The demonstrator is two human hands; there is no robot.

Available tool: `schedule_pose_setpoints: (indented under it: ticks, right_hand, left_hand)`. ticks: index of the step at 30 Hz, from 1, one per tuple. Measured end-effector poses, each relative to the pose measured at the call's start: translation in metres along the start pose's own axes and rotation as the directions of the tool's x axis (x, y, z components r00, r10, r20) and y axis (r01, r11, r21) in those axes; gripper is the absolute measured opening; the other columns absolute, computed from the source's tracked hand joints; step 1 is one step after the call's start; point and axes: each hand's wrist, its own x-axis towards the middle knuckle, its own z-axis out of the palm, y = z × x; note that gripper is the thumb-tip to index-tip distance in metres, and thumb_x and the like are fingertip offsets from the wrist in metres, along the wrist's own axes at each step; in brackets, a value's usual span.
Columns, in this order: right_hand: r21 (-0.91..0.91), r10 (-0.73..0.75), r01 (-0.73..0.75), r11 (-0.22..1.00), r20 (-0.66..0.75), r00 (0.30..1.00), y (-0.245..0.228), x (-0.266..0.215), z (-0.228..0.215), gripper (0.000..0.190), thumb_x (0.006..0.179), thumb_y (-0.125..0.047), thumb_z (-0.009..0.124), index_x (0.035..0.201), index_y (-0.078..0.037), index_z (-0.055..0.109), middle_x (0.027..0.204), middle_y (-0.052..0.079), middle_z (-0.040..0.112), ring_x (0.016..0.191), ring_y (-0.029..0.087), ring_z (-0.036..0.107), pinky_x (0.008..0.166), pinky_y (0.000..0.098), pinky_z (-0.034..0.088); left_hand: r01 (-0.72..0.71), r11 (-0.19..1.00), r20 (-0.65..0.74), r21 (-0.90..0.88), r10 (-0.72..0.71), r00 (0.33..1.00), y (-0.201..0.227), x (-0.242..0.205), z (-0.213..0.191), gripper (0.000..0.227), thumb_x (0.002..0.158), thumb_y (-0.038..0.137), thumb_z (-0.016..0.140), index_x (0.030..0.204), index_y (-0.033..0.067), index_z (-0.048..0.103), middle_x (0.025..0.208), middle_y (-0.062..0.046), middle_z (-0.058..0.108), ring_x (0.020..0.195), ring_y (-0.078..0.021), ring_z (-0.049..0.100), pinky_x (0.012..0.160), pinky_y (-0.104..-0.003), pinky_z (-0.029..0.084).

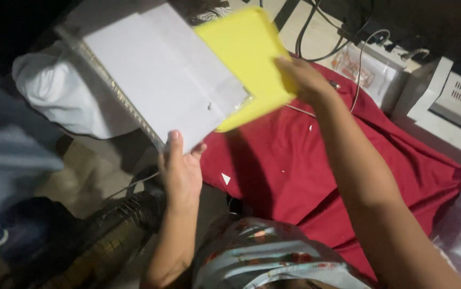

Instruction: The person packs plastic cups into a cardboard box, then wipes a red tablecloth and a white machine with a cloth. The person also handles printed sheets and a yellow container.

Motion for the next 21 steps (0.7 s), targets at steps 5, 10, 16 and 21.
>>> schedule_pose_setpoints:
  ticks: [5,10,16,21]
  right_hand:
    - [-0.197,0.036,-0.020,0.980,0.078,0.996,-0.015,0.089,0.100,0.052,0.098,-0.045,0.059,0.119,0.001,0.071,0.089,0.006,0.071,0.067,0.013,0.063,0.057,0.0331,0.052]
    - [-0.159,-0.038,0.050,0.986,0.079,0.996,-0.023,0.141,0.159,0.060,0.092,-0.053,0.061,0.115,0.001,0.075,0.094,0.009,0.081,0.082,0.020,0.078,0.074,0.0361,0.063]
    - [0.255,0.001,-0.005,0.967,0.016,1.000,0.005,0.119,0.126,0.051,0.090,-0.051,0.064,0.109,-0.005,0.076,0.089,0.007,0.074,0.079,0.018,0.070,0.070,0.0442,0.061]
    - [-0.012,-0.226,0.227,0.974,0.047,0.973,0.135,0.010,0.026,0.059,0.112,-0.056,0.054,0.101,0.000,0.069,0.080,0.005,0.052,0.070,0.016,0.042,0.068,0.0313,0.037]
  left_hand:
    - [-0.033,0.997,0.004,0.069,0.033,0.999,-0.010,0.005,0.000,0.044,0.100,0.028,0.069,0.130,-0.0016,0.056,0.125,-0.016,0.066,0.102,-0.0251,0.068,0.076,-0.037,0.059]
    - [-0.036,0.996,-0.081,0.083,0.043,0.996,-0.035,0.073,-0.021,0.046,0.098,0.027,0.070,0.131,0.0001,0.053,0.124,-0.016,0.065,0.100,-0.0273,0.067,0.073,-0.039,0.058]
    - [-0.125,0.992,-0.086,0.029,0.127,0.988,-0.041,0.125,-0.017,0.051,0.101,0.026,0.070,0.138,-0.0013,0.048,0.133,-0.019,0.062,0.105,-0.0292,0.067,0.077,-0.040,0.056]
    - [-0.182,0.983,-0.020,0.014,0.183,0.983,-0.041,0.152,-0.009,0.057,0.103,0.030,0.063,0.144,-0.0010,0.038,0.137,-0.027,0.060,0.104,-0.0328,0.066,0.079,-0.039,0.057]
